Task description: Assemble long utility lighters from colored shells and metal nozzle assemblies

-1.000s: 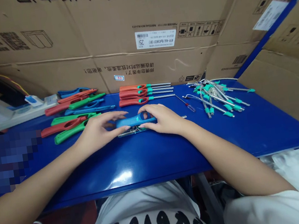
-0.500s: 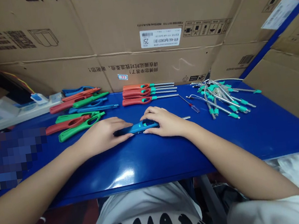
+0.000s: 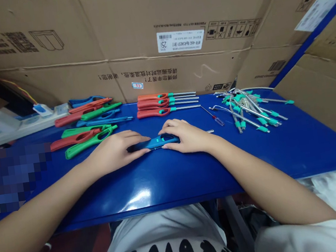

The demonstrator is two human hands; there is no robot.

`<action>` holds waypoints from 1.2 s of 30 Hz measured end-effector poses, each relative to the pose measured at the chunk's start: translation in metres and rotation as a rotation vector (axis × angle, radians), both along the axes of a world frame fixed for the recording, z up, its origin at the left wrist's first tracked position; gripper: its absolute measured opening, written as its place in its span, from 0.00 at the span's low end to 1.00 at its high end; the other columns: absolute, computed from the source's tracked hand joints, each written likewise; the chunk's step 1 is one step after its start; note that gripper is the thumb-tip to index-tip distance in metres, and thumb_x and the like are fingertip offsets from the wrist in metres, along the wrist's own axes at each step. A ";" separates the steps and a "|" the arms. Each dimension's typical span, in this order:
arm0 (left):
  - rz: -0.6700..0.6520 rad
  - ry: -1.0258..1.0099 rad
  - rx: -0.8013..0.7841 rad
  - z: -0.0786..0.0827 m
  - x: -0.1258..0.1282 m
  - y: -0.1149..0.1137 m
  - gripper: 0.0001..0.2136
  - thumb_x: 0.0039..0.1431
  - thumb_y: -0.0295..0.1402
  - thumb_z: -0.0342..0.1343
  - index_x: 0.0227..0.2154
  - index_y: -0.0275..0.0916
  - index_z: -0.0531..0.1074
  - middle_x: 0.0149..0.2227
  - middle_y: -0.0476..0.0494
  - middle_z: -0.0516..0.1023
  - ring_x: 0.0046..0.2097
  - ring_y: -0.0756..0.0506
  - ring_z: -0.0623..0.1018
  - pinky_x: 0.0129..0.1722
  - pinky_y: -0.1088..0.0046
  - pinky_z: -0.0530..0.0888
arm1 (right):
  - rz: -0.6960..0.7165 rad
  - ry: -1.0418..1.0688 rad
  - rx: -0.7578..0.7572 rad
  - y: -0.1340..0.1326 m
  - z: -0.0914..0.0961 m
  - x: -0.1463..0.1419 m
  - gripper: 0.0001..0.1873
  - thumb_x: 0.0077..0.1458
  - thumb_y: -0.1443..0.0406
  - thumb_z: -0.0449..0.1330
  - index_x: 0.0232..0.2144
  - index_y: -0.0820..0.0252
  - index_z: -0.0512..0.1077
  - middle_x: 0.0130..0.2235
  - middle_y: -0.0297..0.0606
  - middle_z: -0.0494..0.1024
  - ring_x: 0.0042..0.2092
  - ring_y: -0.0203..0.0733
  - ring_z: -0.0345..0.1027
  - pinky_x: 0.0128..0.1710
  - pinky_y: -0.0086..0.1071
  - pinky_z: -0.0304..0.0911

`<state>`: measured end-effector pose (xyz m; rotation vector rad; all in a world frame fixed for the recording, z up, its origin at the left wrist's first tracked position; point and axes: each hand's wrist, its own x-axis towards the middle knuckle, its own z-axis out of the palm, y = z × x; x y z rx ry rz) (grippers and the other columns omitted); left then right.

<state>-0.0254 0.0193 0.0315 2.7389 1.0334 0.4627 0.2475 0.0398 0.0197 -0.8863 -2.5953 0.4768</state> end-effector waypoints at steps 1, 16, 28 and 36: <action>-0.003 0.002 -0.003 0.000 0.000 0.000 0.15 0.67 0.40 0.57 0.51 0.40 0.78 0.47 0.41 0.82 0.48 0.41 0.81 0.48 0.65 0.75 | -0.002 -0.011 0.001 0.000 -0.001 0.000 0.20 0.62 0.57 0.64 0.54 0.57 0.73 0.52 0.46 0.75 0.55 0.52 0.69 0.57 0.51 0.63; 0.049 0.098 0.042 0.000 0.004 -0.004 0.12 0.63 0.35 0.59 0.47 0.40 0.80 0.44 0.40 0.82 0.45 0.40 0.80 0.44 0.66 0.76 | 0.020 0.054 0.037 0.002 -0.011 -0.004 0.20 0.61 0.60 0.63 0.54 0.58 0.76 0.48 0.45 0.75 0.50 0.49 0.71 0.53 0.47 0.69; 0.012 -0.014 0.063 -0.010 0.001 0.004 0.18 0.71 0.41 0.50 0.51 0.34 0.78 0.46 0.35 0.82 0.47 0.39 0.81 0.51 0.60 0.77 | -0.002 -0.169 0.244 -0.001 0.001 0.002 0.15 0.68 0.62 0.52 0.46 0.60 0.78 0.45 0.47 0.79 0.42 0.48 0.74 0.42 0.40 0.67; 0.038 0.006 0.125 -0.011 -0.002 0.008 0.16 0.71 0.39 0.50 0.50 0.36 0.78 0.46 0.36 0.82 0.47 0.38 0.81 0.50 0.60 0.77 | -0.052 -0.158 0.328 0.003 0.001 0.002 0.13 0.68 0.60 0.55 0.45 0.58 0.78 0.45 0.44 0.81 0.44 0.47 0.75 0.42 0.38 0.65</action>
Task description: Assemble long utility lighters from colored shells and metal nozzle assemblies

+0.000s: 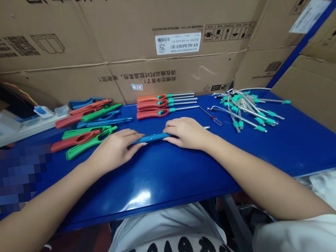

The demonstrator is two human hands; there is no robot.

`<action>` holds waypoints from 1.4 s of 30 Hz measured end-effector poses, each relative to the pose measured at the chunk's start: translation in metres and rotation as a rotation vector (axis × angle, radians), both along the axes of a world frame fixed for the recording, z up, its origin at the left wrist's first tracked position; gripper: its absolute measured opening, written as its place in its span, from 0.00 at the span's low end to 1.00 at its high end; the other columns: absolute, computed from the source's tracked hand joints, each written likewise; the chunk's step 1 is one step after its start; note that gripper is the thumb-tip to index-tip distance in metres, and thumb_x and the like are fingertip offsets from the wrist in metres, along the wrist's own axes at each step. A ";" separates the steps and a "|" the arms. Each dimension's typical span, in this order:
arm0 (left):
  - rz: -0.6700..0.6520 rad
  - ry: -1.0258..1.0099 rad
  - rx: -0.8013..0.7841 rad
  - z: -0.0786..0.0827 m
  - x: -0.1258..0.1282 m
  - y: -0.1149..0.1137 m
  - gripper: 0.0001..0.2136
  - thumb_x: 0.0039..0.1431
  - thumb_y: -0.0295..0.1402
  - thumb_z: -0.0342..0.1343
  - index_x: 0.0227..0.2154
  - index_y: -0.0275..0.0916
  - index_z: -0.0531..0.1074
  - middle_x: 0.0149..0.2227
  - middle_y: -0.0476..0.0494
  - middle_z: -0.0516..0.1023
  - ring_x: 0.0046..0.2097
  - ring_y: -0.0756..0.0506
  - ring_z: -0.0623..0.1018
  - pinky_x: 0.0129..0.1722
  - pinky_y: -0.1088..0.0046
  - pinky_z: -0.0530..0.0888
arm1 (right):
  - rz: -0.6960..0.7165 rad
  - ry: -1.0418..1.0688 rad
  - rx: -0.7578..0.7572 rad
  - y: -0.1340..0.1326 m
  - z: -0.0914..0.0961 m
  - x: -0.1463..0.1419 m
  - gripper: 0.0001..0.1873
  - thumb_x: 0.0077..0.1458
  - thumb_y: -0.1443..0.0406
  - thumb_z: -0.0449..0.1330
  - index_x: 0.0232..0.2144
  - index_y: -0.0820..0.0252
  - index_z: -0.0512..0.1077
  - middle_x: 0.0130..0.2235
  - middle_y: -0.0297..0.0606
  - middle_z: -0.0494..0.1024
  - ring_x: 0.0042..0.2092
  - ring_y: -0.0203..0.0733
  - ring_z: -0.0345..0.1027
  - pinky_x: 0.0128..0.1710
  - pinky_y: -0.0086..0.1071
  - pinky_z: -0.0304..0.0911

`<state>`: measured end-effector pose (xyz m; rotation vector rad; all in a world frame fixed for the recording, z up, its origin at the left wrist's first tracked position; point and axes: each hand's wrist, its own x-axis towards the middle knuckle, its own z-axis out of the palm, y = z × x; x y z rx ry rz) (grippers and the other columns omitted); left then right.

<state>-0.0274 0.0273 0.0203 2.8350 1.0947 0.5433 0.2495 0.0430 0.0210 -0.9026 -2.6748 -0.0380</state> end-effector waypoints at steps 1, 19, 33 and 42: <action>0.010 0.003 0.007 0.000 -0.001 0.001 0.16 0.71 0.39 0.50 0.50 0.35 0.78 0.46 0.36 0.82 0.47 0.38 0.81 0.50 0.60 0.77 | -0.002 0.018 0.003 0.001 0.001 0.001 0.13 0.68 0.60 0.56 0.45 0.59 0.78 0.45 0.43 0.81 0.44 0.47 0.75 0.42 0.38 0.65; 0.006 -0.196 -0.090 0.004 0.012 -0.012 0.17 0.71 0.41 0.50 0.42 0.33 0.78 0.38 0.35 0.80 0.40 0.41 0.79 0.44 0.63 0.76 | 0.040 0.046 0.246 -0.009 0.014 -0.002 0.12 0.69 0.61 0.56 0.44 0.62 0.76 0.41 0.43 0.83 0.42 0.47 0.73 0.47 0.42 0.59; 0.354 -0.958 -1.752 0.033 0.024 -0.013 0.20 0.72 0.34 0.47 0.29 0.28 0.77 0.21 0.50 0.66 0.14 0.61 0.51 0.10 0.86 0.47 | 0.218 0.212 0.486 -0.012 0.021 -0.002 0.10 0.67 0.68 0.55 0.47 0.60 0.75 0.45 0.43 0.84 0.45 0.45 0.76 0.50 0.44 0.67; 0.011 -0.392 -0.371 0.020 0.014 -0.018 0.18 0.65 0.44 0.59 0.51 0.39 0.77 0.46 0.41 0.79 0.45 0.43 0.79 0.48 0.68 0.77 | 0.171 0.315 0.278 -0.006 0.015 0.002 0.07 0.67 0.65 0.56 0.40 0.59 0.74 0.37 0.43 0.82 0.40 0.46 0.75 0.49 0.45 0.70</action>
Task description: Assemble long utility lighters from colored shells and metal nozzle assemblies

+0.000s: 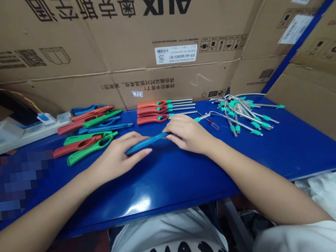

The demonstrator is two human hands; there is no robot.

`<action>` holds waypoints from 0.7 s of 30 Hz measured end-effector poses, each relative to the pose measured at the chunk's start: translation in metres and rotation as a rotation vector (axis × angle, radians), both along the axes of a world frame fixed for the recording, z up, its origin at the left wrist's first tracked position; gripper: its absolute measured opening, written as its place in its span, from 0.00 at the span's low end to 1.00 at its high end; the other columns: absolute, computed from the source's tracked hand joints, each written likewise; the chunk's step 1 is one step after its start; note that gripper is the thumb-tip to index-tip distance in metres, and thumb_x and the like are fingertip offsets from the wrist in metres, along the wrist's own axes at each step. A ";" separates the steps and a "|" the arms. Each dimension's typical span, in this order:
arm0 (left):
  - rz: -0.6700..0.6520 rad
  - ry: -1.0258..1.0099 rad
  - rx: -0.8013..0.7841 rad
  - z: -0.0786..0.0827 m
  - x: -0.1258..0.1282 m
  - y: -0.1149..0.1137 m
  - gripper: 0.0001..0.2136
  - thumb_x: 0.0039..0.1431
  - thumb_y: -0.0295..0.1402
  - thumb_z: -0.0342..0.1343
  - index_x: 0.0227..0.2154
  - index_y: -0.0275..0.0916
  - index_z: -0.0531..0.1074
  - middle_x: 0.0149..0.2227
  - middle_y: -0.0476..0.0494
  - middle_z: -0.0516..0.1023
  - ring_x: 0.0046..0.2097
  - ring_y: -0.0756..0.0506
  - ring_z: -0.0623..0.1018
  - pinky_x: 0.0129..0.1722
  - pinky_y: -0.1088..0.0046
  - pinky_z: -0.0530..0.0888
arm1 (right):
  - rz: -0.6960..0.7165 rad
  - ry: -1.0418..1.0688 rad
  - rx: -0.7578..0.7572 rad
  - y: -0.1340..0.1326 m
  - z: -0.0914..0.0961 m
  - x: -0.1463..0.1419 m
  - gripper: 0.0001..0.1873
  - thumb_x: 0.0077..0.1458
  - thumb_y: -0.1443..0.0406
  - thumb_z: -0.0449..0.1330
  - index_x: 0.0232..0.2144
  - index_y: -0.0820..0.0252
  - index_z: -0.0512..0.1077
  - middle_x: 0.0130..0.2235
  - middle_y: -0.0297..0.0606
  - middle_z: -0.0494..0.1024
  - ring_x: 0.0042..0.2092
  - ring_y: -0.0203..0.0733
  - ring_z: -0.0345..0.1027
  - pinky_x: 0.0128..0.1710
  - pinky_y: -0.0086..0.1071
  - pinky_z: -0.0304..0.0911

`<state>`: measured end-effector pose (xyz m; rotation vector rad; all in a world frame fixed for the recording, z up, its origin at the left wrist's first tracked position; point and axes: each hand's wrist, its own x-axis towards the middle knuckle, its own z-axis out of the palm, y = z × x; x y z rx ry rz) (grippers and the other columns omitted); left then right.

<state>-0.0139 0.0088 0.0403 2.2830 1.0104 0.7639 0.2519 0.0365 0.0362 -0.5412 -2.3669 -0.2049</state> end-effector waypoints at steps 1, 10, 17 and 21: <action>-0.036 0.089 0.109 -0.001 -0.001 0.000 0.19 0.68 0.44 0.55 0.54 0.39 0.75 0.49 0.40 0.78 0.49 0.41 0.79 0.53 0.65 0.75 | 0.006 -0.005 -0.028 0.001 -0.001 0.001 0.07 0.68 0.65 0.55 0.40 0.58 0.74 0.38 0.42 0.82 0.40 0.46 0.75 0.49 0.45 0.70; -0.046 0.356 0.238 -0.007 -0.006 0.001 0.17 0.74 0.40 0.45 0.53 0.35 0.72 0.46 0.38 0.78 0.47 0.40 0.80 0.49 0.63 0.77 | 0.021 -0.119 -0.054 0.000 0.002 0.000 0.09 0.66 0.60 0.61 0.42 0.60 0.74 0.42 0.44 0.80 0.45 0.47 0.73 0.50 0.43 0.65; -0.031 0.411 0.336 -0.005 -0.006 0.000 0.18 0.73 0.37 0.47 0.58 0.33 0.70 0.50 0.35 0.78 0.49 0.39 0.81 0.49 0.60 0.79 | -0.042 -0.153 0.054 -0.008 0.000 -0.006 0.11 0.69 0.63 0.54 0.34 0.60 0.72 0.33 0.41 0.75 0.38 0.44 0.66 0.45 0.39 0.61; -0.014 0.428 0.407 -0.007 -0.002 -0.004 0.20 0.73 0.38 0.47 0.60 0.33 0.69 0.53 0.35 0.79 0.52 0.38 0.81 0.50 0.59 0.79 | -0.052 -0.152 0.069 -0.010 -0.002 -0.010 0.11 0.69 0.64 0.54 0.34 0.60 0.72 0.33 0.40 0.76 0.38 0.44 0.66 0.46 0.40 0.59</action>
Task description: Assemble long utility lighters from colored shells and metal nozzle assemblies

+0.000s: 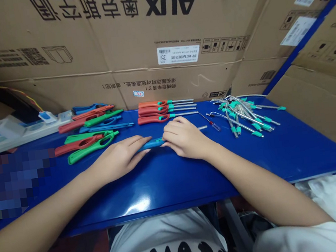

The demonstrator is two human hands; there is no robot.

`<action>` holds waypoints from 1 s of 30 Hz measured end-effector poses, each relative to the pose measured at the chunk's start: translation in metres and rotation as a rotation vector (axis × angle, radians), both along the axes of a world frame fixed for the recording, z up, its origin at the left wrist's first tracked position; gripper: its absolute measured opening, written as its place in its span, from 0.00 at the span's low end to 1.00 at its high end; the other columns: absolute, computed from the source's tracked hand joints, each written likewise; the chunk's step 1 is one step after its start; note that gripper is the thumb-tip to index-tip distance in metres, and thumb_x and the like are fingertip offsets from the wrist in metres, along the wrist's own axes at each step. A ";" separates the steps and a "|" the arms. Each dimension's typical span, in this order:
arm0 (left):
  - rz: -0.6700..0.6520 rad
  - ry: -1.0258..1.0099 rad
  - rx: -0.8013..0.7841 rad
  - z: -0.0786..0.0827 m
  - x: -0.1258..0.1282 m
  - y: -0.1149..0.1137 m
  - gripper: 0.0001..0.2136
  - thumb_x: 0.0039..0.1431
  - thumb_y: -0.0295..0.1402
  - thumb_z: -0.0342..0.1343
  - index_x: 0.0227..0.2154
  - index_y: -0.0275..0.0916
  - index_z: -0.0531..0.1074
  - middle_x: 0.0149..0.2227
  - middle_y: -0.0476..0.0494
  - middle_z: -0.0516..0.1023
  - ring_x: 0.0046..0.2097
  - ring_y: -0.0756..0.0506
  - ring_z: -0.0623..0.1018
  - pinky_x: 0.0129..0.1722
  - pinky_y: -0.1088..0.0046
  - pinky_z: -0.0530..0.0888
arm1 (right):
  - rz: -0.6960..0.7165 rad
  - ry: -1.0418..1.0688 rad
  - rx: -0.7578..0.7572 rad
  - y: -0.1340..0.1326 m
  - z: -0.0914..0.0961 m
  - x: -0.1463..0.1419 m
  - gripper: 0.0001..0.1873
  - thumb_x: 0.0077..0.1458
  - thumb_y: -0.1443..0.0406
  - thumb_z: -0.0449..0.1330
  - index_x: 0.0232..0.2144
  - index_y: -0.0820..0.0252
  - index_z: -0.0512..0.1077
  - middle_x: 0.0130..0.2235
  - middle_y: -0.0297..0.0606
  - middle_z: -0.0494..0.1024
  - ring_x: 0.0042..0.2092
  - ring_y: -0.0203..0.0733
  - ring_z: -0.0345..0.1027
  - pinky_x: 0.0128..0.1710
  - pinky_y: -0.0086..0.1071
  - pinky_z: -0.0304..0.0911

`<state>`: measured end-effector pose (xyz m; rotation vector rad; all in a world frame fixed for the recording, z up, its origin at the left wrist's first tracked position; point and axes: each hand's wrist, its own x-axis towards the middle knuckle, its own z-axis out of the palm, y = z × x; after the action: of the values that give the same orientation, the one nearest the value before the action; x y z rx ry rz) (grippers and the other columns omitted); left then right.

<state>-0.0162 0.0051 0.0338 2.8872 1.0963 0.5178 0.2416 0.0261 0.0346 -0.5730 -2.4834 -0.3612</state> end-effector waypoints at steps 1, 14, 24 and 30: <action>0.003 0.006 0.006 0.000 0.001 -0.002 0.20 0.74 0.40 0.46 0.59 0.34 0.69 0.52 0.36 0.79 0.51 0.38 0.81 0.50 0.60 0.80 | 0.004 0.004 -0.004 -0.001 0.000 -0.001 0.11 0.69 0.64 0.54 0.34 0.60 0.72 0.33 0.40 0.76 0.38 0.44 0.67 0.46 0.40 0.59; 0.024 -0.095 0.046 -0.004 -0.001 0.001 0.19 0.74 0.41 0.45 0.53 0.36 0.76 0.52 0.37 0.82 0.51 0.39 0.82 0.49 0.63 0.79 | -0.097 -0.010 -0.142 0.005 0.001 0.002 0.09 0.67 0.61 0.59 0.44 0.60 0.75 0.43 0.44 0.82 0.45 0.49 0.72 0.49 0.42 0.60; 0.067 0.051 0.102 0.005 0.004 -0.011 0.20 0.74 0.43 0.44 0.55 0.37 0.74 0.51 0.39 0.82 0.48 0.40 0.83 0.45 0.66 0.79 | -0.067 -0.039 -0.044 0.004 -0.003 0.002 0.08 0.68 0.65 0.57 0.37 0.62 0.74 0.36 0.41 0.81 0.40 0.45 0.70 0.46 0.40 0.57; 0.092 0.060 0.141 0.002 0.001 -0.006 0.18 0.74 0.41 0.45 0.53 0.38 0.76 0.50 0.39 0.83 0.48 0.41 0.83 0.44 0.67 0.78 | -0.155 -0.060 -0.151 0.013 -0.001 0.011 0.12 0.65 0.57 0.62 0.45 0.58 0.75 0.47 0.43 0.82 0.49 0.49 0.71 0.52 0.43 0.56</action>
<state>-0.0148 -0.0005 0.0357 3.0021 1.2554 0.5352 0.2525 0.0389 0.0340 -0.8308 -2.5453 -0.2544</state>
